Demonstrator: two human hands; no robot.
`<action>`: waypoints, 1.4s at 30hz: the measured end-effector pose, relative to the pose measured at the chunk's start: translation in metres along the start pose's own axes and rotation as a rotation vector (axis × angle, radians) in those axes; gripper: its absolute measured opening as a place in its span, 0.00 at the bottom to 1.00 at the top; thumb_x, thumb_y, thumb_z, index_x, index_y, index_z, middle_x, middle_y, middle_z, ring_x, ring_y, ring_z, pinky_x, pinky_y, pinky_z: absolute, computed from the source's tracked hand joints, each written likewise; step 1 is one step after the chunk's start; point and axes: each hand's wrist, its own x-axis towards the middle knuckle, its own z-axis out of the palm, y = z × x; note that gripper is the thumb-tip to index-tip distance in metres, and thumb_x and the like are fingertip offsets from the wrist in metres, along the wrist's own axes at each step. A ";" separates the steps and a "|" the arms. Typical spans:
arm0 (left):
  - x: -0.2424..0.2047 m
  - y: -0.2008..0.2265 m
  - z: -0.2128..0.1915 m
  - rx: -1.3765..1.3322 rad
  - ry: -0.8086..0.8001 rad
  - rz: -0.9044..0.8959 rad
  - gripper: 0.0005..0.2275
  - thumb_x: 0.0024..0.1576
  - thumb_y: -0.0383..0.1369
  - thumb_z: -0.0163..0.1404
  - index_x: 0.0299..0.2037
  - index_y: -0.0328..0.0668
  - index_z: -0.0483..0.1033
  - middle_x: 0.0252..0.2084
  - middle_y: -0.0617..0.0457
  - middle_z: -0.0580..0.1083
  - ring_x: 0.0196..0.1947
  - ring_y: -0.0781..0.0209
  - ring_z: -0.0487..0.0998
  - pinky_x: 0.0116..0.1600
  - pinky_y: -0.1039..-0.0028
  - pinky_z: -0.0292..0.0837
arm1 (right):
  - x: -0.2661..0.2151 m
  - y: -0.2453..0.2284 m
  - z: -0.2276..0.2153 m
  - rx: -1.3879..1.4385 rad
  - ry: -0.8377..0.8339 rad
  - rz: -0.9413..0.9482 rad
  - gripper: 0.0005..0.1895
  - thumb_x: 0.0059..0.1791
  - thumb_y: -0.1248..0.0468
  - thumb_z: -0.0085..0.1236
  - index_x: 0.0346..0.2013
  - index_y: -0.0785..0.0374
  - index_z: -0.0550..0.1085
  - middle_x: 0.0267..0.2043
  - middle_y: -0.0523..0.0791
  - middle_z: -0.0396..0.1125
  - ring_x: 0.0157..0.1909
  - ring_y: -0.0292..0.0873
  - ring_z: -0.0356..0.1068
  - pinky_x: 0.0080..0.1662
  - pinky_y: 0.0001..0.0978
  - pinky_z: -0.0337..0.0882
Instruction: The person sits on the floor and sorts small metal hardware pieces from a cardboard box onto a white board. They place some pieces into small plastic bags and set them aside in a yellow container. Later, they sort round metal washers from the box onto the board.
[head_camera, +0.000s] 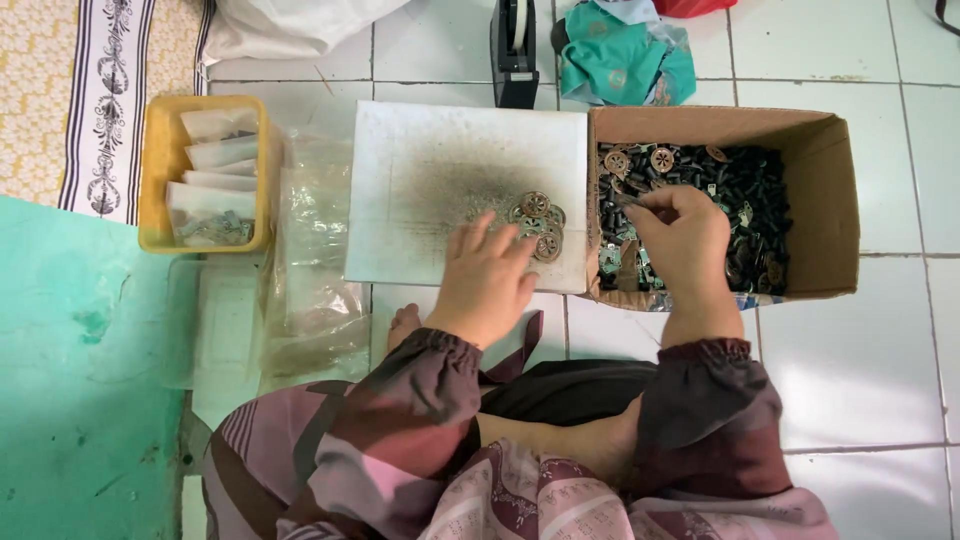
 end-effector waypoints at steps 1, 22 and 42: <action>-0.004 -0.011 -0.003 -0.016 0.066 -0.064 0.17 0.64 0.41 0.49 0.61 0.48 0.73 0.60 0.47 0.68 0.71 0.37 0.58 0.71 0.41 0.51 | -0.006 -0.019 0.007 0.111 0.082 -0.046 0.08 0.50 0.62 0.66 0.44 0.56 0.81 0.35 0.44 0.70 0.36 0.45 0.72 0.34 0.37 0.75; 0.023 -0.042 0.019 -0.070 -0.057 -0.243 0.19 0.62 0.34 0.46 0.65 0.43 0.66 0.68 0.41 0.58 0.74 0.32 0.51 0.72 0.39 0.49 | -0.012 -0.050 0.139 -0.294 0.216 -0.650 0.10 0.47 0.59 0.57 0.41 0.53 0.79 0.38 0.42 0.64 0.45 0.49 0.70 0.39 0.40 0.76; 0.026 0.089 0.114 -0.049 -0.154 0.282 0.20 0.63 0.33 0.45 0.65 0.37 0.70 0.66 0.41 0.68 0.72 0.40 0.61 0.75 0.50 0.52 | 0.032 0.178 0.024 -0.562 -0.235 0.250 0.22 0.49 0.60 0.54 0.56 0.61 0.79 0.45 0.53 0.75 0.46 0.53 0.77 0.45 0.43 0.79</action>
